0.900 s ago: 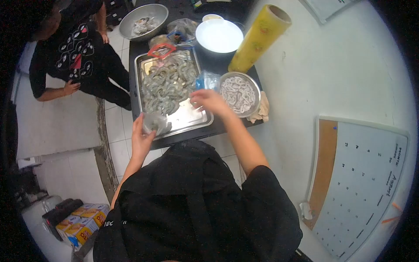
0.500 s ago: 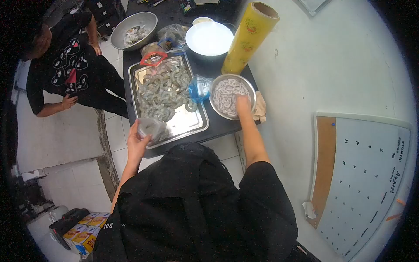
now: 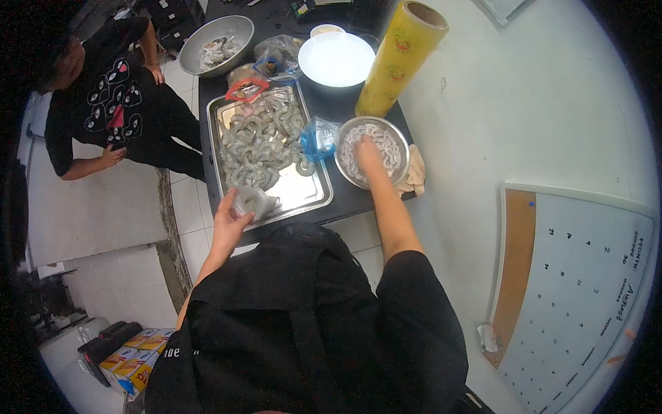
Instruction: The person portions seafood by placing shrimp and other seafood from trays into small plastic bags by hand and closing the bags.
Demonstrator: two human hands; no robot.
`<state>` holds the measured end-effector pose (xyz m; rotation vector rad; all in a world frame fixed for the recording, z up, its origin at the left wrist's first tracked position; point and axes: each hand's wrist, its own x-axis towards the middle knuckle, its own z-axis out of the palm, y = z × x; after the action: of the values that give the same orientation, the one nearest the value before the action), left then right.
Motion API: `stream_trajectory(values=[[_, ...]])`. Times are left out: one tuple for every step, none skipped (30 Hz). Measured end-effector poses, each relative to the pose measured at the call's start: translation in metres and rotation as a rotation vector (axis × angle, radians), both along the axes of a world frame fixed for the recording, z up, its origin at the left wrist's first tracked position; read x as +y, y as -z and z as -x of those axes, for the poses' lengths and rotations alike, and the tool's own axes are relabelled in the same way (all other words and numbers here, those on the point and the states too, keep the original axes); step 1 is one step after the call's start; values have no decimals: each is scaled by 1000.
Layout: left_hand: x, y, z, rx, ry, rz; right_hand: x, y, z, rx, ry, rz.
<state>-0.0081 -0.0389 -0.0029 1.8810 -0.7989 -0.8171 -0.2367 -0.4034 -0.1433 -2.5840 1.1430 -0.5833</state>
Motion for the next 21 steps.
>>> stream_trajectory(values=[[1, 2, 1, -2, -6, -3, 2, 8, -5, 144, 23, 37], [1, 6, 0, -24, 2, 24, -3, 12, -6, 140, 16, 37], [3, 7, -1, -47, 12, 49, -1, -3, -8, 195, 12, -16], [4, 3, 0, -50, 7, 46, -1, -10, -9, 253, 10, -68], [4, -2, 2, -19, -12, 48, -9, -9, -8, 162, 45, -106], [3, -6, 3, 13, -29, 52, -14, -17, -3, 164, 43, -106], [4, -6, 3, 16, -32, 52, -20, -29, 2, -12, 95, -271], [5, -7, 2, 66, -50, 43, -23, -40, 7, -188, 145, -435], [7, -8, 1, 116, -70, 35, -30, -41, 12, -268, 171, -538], [7, -10, 2, 118, -76, 33, -28, -51, 13, -265, 167, -540], [6, -14, 2, 90, -66, 17, -27, -61, 15, -379, 188, -703], [7, -15, 1, 63, -56, -1, -23, -68, 14, -492, 209, -868], [8, -9, -1, 63, -61, -4, -21, -63, 11, -507, 189, -850], [8, 2, -3, 6, -58, 70, -17, -60, 7, -503, 187, -854], [7, -1, -2, -50, -53, 145, -14, -56, 4, -420, 202, -799], [7, -4, -1, -47, -54, 144, -12, -52, 2, -339, 217, -741], [7, -9, 0, -37, -51, 113, -9, -47, 0, -278, 216, -667], [6, -15, 0, -29, -47, 84, -7, -42, -4, -279, 216, -666], [6, -15, -1, -30, -46, 84, -2, -37, -9, -169, 139, -504], [7, -13, -2, -71, -33, 80, 2, -32, -13, -59, 63, -342], [7, -11, -1, -110, -20, 76, 8, -37, -18, 46, 55, -365]])
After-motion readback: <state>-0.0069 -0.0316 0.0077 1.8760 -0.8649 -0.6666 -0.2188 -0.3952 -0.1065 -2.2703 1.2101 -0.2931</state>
